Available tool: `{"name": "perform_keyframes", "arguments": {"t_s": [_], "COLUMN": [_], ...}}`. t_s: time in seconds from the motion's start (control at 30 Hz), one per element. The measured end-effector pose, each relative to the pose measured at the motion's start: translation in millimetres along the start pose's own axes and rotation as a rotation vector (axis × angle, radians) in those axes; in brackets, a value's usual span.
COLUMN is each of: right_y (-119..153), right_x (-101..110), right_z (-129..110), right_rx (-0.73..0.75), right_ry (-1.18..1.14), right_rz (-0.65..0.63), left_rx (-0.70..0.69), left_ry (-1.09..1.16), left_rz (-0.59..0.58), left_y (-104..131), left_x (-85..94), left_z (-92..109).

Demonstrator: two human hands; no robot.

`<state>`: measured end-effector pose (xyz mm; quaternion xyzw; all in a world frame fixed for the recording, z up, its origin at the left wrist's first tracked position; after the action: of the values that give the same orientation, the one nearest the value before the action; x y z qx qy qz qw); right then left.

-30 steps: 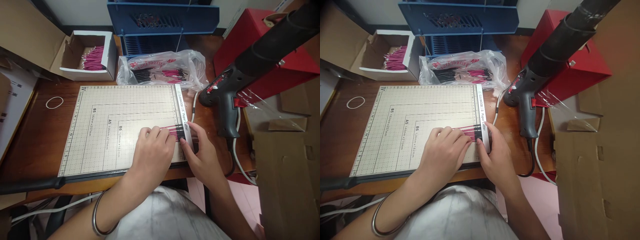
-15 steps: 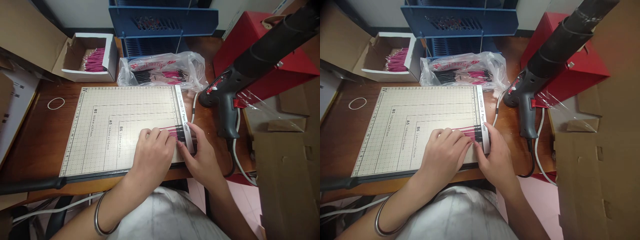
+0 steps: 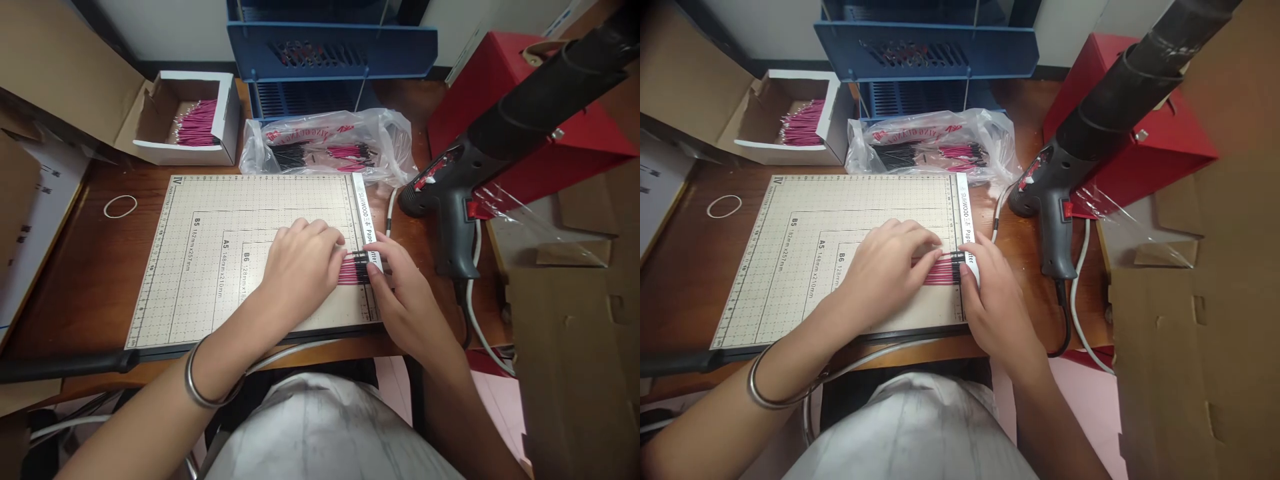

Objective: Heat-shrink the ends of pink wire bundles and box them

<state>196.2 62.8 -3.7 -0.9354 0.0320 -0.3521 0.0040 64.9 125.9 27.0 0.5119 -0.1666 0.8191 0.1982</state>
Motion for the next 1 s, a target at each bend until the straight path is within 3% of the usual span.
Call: {"name": "perform_keyframes", "arguments": {"t_s": [0.13, 0.3, 0.37, 0.43, 0.57, 0.77, 1.0], "right_y": [5, 21, 20, 10, -4, -5, -10], "right_x": [18, 86, 102, 105, 100, 96, 103], "right_z": [3, 16, 21, 31, 55, 61, 63], "right_rx": [-0.017, -0.037, -0.032, -0.053, -0.144, -0.125, -0.145], "right_ry": [-0.043, 0.181, 0.338, 0.423, 0.375, 0.372, 0.428], "right_rz": [0.133, 0.579, 0.634, 0.556, 0.438, 0.449, 0.451], "left_rx": [0.006, -0.001, -0.007, -0.014, -0.028, -0.057, -0.066], "left_ry": [0.039, 0.053, 0.062, 0.076, 0.077, 0.053, 0.018], "left_rz": [-0.083, -0.113, -0.113, -0.1, -0.039, -0.005, -0.009], "left_y": [-8, -5, -4, -3, 7, 30, 27], "left_x": [-8.8, -12.8, -13.2, -12.4, -6.4, -3.5, -9.4], "left_z": [0, 2, 3, 3, 5, 12, 17]}}
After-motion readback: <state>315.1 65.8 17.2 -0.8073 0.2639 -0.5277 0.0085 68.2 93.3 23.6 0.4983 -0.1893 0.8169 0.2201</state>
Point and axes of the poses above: each hand's wrist, its own y-axis away from the middle knuckle, its own x-axis out of the back of the hand, z = x × y, the point moved 10 cm from there along -y, towards the middle knuckle, and after that the axes turned 1 degree about x, right-handed, at the moved point
